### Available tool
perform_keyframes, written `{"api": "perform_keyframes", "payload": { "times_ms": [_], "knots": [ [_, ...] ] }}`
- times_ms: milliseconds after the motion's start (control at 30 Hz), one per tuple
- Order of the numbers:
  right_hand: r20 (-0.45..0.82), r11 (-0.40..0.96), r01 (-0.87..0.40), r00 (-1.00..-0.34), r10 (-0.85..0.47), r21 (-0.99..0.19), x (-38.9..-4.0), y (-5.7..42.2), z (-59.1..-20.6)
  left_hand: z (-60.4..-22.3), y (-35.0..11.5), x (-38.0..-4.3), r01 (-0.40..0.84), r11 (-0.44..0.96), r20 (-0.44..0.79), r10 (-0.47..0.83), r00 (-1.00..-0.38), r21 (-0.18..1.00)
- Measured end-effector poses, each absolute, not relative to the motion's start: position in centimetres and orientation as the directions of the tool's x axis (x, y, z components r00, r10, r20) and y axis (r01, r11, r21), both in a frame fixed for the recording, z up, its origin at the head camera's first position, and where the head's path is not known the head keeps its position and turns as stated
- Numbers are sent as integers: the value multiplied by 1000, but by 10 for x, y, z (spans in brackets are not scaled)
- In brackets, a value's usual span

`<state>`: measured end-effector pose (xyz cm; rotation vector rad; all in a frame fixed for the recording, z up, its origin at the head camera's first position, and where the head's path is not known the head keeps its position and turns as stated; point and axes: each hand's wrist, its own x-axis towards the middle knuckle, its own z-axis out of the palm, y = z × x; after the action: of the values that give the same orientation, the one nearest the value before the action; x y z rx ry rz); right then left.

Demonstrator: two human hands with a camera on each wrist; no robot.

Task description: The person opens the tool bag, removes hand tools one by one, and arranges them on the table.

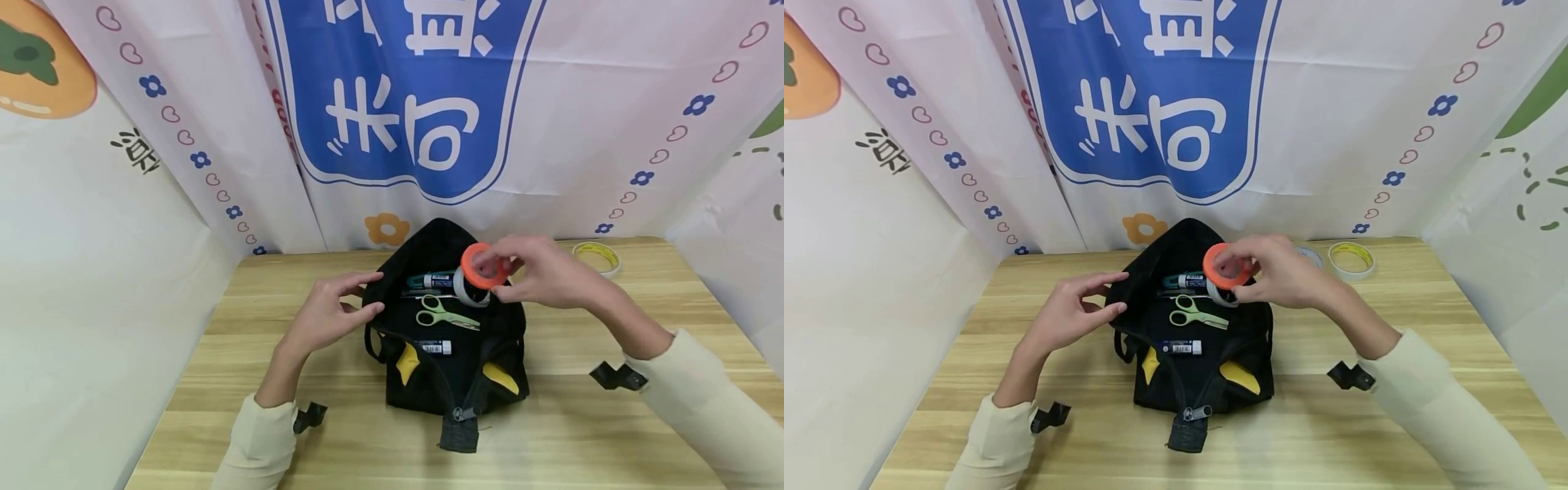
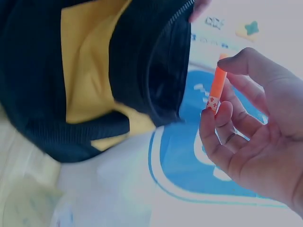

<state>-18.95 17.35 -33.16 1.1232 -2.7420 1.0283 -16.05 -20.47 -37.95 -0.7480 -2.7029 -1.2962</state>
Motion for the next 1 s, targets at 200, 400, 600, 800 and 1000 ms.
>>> {"api": "perform_keyframes", "payload": {
  "times_ms": [200, 400, 600, 800, 1000],
  "knots": [
    [280, 588, -613, -779, -561, -527, -191, 203, -338, -380, -205, -161, 446, 539, 249, 400, -882, 714],
    [309, 597, -600, -794, -523, -532, -193, 230, -351, -380, -206, -161, 449, 537, 253, 401, -881, 714],
    [263, 650, -516, -853, -451, -558, -195, 258, -362, -380, -206, -161, 450, 531, 254, 401, -880, 718],
    [263, 679, -486, -873, -412, -550, -198, 280, -377, -379, -207, -161, 445, 533, 250, 399, -882, 720],
    [200, 733, -411, -911, -362, -542, -197, 296, -391, -380, -207, -162, 449, 531, 252, 402, -880, 719]
  ]
}}
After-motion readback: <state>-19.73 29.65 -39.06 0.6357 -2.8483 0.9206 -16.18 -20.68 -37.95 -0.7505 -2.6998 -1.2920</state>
